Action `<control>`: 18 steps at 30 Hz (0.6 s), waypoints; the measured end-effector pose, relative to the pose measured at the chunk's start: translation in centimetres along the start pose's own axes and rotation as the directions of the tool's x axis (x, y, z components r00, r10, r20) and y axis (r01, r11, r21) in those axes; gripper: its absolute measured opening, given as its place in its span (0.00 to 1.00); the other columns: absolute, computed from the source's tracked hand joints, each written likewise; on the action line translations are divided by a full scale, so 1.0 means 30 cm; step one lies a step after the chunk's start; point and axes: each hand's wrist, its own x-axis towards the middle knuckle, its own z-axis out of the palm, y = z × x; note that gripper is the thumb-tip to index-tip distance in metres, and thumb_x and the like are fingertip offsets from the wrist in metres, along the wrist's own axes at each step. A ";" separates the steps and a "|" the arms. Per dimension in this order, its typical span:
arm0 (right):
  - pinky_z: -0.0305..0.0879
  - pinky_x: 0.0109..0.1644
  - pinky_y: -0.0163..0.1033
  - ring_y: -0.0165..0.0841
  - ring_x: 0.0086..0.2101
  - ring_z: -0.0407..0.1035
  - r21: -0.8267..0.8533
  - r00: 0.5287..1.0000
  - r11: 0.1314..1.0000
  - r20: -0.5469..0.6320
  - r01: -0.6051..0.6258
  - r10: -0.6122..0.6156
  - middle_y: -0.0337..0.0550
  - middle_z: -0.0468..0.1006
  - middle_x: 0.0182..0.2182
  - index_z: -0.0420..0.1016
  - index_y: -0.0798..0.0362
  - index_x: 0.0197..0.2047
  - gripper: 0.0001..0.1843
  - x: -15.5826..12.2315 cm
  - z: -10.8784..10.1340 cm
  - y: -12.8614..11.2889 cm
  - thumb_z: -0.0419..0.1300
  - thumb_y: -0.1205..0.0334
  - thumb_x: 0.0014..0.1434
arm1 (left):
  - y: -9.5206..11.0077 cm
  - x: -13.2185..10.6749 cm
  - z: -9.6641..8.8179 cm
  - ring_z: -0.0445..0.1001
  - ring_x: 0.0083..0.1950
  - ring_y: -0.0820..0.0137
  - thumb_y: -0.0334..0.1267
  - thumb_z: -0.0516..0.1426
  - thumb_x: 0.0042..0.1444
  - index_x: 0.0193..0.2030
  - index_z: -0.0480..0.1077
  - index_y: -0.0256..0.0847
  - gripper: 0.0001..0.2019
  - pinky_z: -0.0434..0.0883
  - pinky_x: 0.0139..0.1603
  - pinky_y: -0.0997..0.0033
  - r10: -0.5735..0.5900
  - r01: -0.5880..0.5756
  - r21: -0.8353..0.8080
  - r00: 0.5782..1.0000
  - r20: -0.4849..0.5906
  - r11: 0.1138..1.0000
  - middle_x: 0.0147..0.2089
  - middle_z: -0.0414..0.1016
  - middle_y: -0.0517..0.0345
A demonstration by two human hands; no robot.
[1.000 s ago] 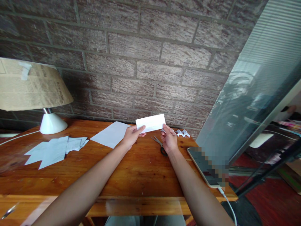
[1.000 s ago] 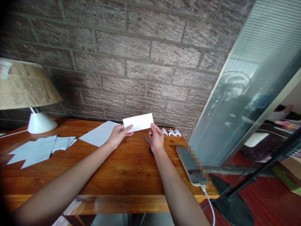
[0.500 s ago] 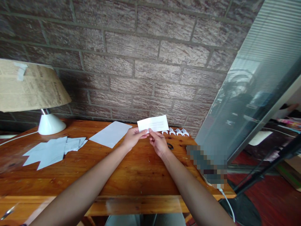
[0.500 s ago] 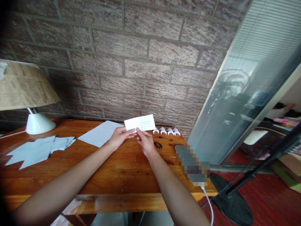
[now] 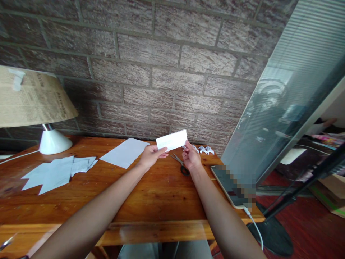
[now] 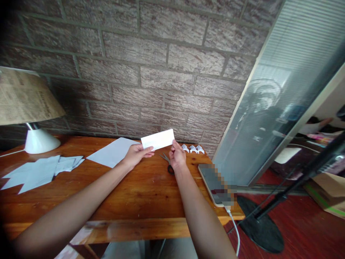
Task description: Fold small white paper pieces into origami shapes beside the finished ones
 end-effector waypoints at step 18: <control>0.51 0.21 0.31 0.21 0.19 0.56 -0.371 0.973 0.901 0.125 0.227 -0.193 0.37 0.76 0.25 0.79 0.55 0.29 0.15 -0.039 0.025 0.007 0.71 0.54 0.40 | 0.010 0.033 -0.043 0.79 0.34 0.69 0.43 0.68 0.45 0.37 0.76 0.35 0.16 0.76 0.42 0.68 -0.046 0.004 -0.229 0.983 -0.177 0.973 0.36 0.80 0.50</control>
